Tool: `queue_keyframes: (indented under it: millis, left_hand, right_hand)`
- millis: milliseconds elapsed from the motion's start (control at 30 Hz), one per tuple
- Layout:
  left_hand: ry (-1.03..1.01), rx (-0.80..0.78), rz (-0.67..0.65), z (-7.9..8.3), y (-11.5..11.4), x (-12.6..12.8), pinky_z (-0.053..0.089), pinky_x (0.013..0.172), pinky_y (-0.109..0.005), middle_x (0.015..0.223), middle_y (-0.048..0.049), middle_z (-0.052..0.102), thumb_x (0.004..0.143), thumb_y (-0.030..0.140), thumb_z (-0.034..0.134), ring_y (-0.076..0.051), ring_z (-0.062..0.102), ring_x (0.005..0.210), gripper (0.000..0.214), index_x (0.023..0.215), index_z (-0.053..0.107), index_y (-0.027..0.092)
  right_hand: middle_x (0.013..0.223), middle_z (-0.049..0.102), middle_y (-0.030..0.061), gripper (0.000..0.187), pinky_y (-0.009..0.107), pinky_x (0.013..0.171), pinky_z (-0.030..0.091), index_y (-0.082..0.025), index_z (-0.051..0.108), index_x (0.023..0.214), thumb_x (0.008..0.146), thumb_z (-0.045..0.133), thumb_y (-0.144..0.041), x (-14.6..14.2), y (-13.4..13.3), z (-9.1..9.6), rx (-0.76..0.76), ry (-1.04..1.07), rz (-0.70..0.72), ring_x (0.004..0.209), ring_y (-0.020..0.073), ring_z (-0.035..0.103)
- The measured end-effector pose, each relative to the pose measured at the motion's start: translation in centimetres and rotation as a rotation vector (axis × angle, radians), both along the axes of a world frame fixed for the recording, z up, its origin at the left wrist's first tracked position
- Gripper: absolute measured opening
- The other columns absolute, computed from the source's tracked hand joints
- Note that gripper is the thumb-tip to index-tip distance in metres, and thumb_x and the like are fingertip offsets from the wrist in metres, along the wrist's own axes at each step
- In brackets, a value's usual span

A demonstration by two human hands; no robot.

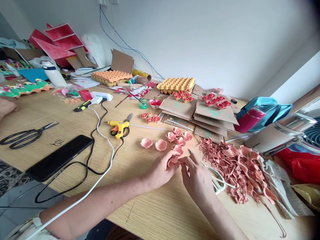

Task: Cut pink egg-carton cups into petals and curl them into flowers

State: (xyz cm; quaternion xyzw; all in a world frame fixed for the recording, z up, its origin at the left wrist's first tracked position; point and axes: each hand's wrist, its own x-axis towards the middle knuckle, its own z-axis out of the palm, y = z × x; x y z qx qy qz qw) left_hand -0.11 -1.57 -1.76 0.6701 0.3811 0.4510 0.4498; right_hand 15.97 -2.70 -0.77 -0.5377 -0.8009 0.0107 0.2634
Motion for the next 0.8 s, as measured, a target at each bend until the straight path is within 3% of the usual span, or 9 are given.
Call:
queue_keyframes:
  millis: [433,800]
  left_hand:
    - [-0.123,-0.123,-0.009,-0.55,0.18,0.08,0.050,0.064,-0.019,0.092,-0.0016,0.065,0.078,-0.003,0.041,-0.011,0.063,0.078,0.040,0.107,0.056,0.019]
    - [-0.078,-0.158,0.046,-0.28,0.29,0.00,0.046,0.055,-0.018,0.074,0.0007,0.059,0.087,0.013,0.051,-0.010,0.059,0.064,0.012,0.095,0.058,0.018]
  right_hand:
    - [0.090,0.056,0.0025,0.026,0.023,0.055,0.034,-0.026,0.064,0.100,0.088,0.046,-0.012,-0.22,-0.11,0.16,-0.056,0.040,0.041,0.064,0.0123,0.053]
    - [0.092,0.056,0.0026,0.024,0.023,0.054,0.030,-0.025,0.065,0.094,0.088,0.047,-0.009,-0.31,-0.43,0.41,0.002,-0.001,0.066,0.067,0.0119,0.051]
